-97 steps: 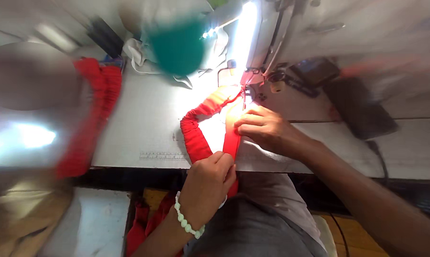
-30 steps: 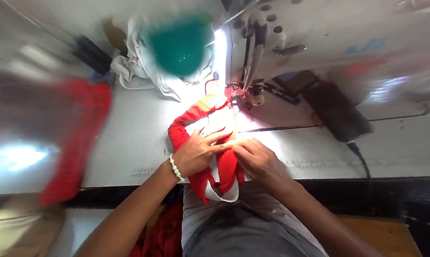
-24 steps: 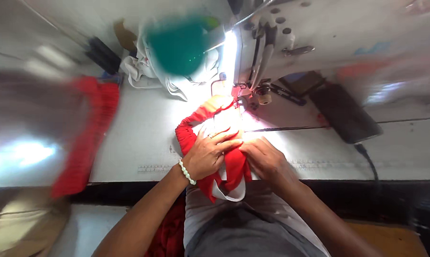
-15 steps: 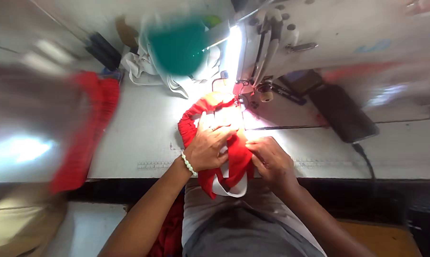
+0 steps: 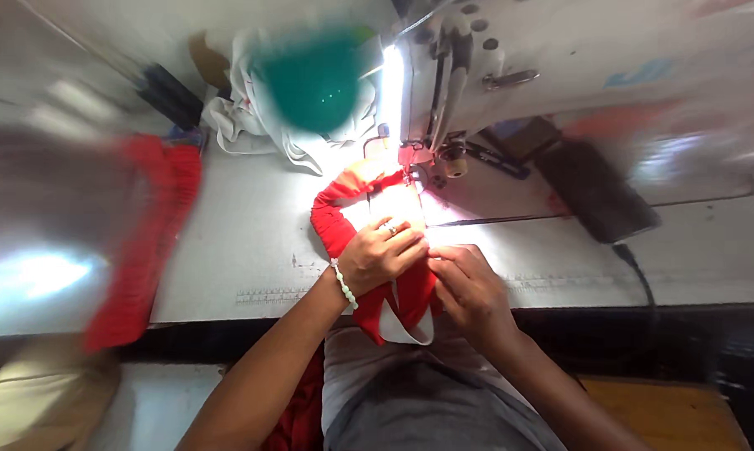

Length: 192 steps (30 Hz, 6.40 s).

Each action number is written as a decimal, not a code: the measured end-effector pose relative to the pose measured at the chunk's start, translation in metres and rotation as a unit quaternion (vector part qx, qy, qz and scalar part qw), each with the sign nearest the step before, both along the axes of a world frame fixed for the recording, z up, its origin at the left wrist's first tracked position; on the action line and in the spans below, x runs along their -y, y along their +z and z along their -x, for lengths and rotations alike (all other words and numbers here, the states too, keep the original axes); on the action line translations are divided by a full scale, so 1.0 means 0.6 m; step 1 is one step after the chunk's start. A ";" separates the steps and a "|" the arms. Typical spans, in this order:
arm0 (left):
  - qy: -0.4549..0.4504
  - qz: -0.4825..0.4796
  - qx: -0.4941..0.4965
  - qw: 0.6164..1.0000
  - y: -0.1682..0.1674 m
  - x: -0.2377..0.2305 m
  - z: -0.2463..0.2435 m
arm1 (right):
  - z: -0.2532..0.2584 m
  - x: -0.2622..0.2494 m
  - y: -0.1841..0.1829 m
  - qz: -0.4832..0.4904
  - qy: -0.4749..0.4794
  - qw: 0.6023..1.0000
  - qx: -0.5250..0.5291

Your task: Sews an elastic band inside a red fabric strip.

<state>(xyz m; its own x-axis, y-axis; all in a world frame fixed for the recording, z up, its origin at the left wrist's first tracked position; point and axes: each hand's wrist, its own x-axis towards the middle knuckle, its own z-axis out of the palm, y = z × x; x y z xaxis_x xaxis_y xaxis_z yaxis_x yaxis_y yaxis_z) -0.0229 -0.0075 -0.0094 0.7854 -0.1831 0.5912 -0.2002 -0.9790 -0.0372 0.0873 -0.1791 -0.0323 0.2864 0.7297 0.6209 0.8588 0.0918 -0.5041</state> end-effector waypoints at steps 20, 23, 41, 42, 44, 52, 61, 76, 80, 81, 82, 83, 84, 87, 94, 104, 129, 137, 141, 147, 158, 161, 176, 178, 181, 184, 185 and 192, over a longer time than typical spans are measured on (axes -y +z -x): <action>-0.042 0.020 0.011 0.999 0.004 -0.007 -0.008 | -0.002 -0.005 0.005 -0.026 -0.009 0.998 -0.064; -0.036 0.013 -0.005 0.999 0.001 -0.005 -0.007 | -0.004 0.002 0.002 0.009 0.006 1.000 -0.010; 0.117 0.093 -0.204 0.967 0.008 -0.007 0.054 | -0.024 -0.020 0.016 0.066 0.060 0.985 0.145; 0.114 0.095 -0.201 0.968 0.008 -0.016 0.049 | -0.028 -0.029 0.016 0.066 0.062 0.985 0.144; 0.103 0.107 -0.194 0.970 0.007 -0.034 0.040 | -0.038 -0.044 0.018 0.071 0.061 0.984 0.151; 0.079 0.126 -0.209 0.967 0.007 -0.101 0.000 | -0.083 -0.095 0.010 0.085 0.067 0.983 0.147; 0.110 0.091 -0.176 0.974 0.020 -0.092 -0.026 | -0.111 -0.136 0.007 0.098 0.050 0.985 0.136; 0.133 0.238 -0.188 0.944 0.035 -0.066 -0.009 | -0.132 -0.152 -0.016 0.102 0.040 0.988 0.110; 0.186 0.285 -0.248 0.907 0.046 0.009 0.087 | -0.129 -0.154 -0.017 0.102 0.032 0.988 0.107; 0.195 0.288 -0.258 0.901 0.051 0.034 0.117 | -0.126 -0.153 -0.012 0.105 0.031 0.989 0.103; 0.214 0.281 -0.260 0.899 0.057 0.060 0.144 | -0.124 -0.152 -0.007 0.110 0.033 0.989 0.096; 0.246 0.268 -0.260 0.894 0.063 0.084 0.168 | -0.122 -0.152 -0.003 0.115 0.037 0.989 0.085; 0.286 0.253 -0.258 0.887 0.067 0.106 0.188 | -0.121 -0.149 0.000 0.125 0.043 0.989 0.073; 0.371 0.257 -0.257 0.855 0.066 0.145 0.224 | -0.115 -0.137 0.015 0.148 0.055 0.986 0.044; 0.339 0.224 -0.097 0.908 0.088 0.195 0.220 | -0.063 -0.111 0.035 0.049 0.139 0.983 0.111; 0.379 0.202 -0.105 0.897 0.038 0.215 0.214 | -0.020 -0.086 0.007 0.050 0.116 0.980 0.156; 0.305 0.360 -0.160 0.867 0.039 0.172 0.106 | 0.061 0.021 0.052 0.037 -0.010 0.893 -0.448; 0.303 0.377 -0.108 0.868 0.047 0.220 0.165 | 0.082 0.056 0.060 0.059 0.028 0.751 -0.657; 0.352 0.368 -0.080 0.857 0.048 0.194 0.093 | 0.086 0.062 0.057 0.061 0.035 0.778 -0.624; 0.390 0.318 -0.154 0.850 0.036 0.182 0.074 | 0.080 0.086 0.051 0.082 -0.006 0.800 -0.595; 0.458 0.217 -0.086 0.858 0.017 0.192 0.092 | 0.086 0.095 0.071 0.119 0.015 0.672 -0.731; 0.399 0.309 -0.030 0.863 0.017 0.188 0.117 | 0.085 0.100 0.066 0.101 0.025 0.674 -0.732; 0.288 0.718 0.032 0.633 0.049 0.226 0.122 | 0.115 0.103 0.070 0.155 0.082 0.749 -0.638; 0.313 0.712 0.002 0.629 0.044 0.225 0.116 | 0.119 0.109 0.067 0.166 0.091 0.758 -0.625; 0.360 0.648 -0.032 0.671 0.034 0.217 0.118 | 0.114 0.110 0.058 0.136 0.079 0.797 -0.583; 0.361 0.628 -0.049 0.687 0.038 0.222 0.126 | 0.097 0.107 0.058 0.093 0.031 0.833 -0.544; 0.350 0.642 -0.045 0.681 0.039 0.224 0.127 | 0.094 0.106 0.061 0.086 0.025 0.835 -0.542; 0.288 0.666 0.000 0.688 0.043 0.226 0.106 | 0.112 0.102 0.053 0.095 0.094 0.852 -0.506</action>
<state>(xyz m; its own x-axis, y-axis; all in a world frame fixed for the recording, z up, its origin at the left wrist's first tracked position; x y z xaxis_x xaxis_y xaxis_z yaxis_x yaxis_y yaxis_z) -0.0865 -0.1434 0.0165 0.5012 0.8627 -0.0670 0.2362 -0.0619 0.9697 0.0204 -0.2402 -0.0002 0.4716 0.8818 -0.0082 -0.0454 0.0150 -0.9989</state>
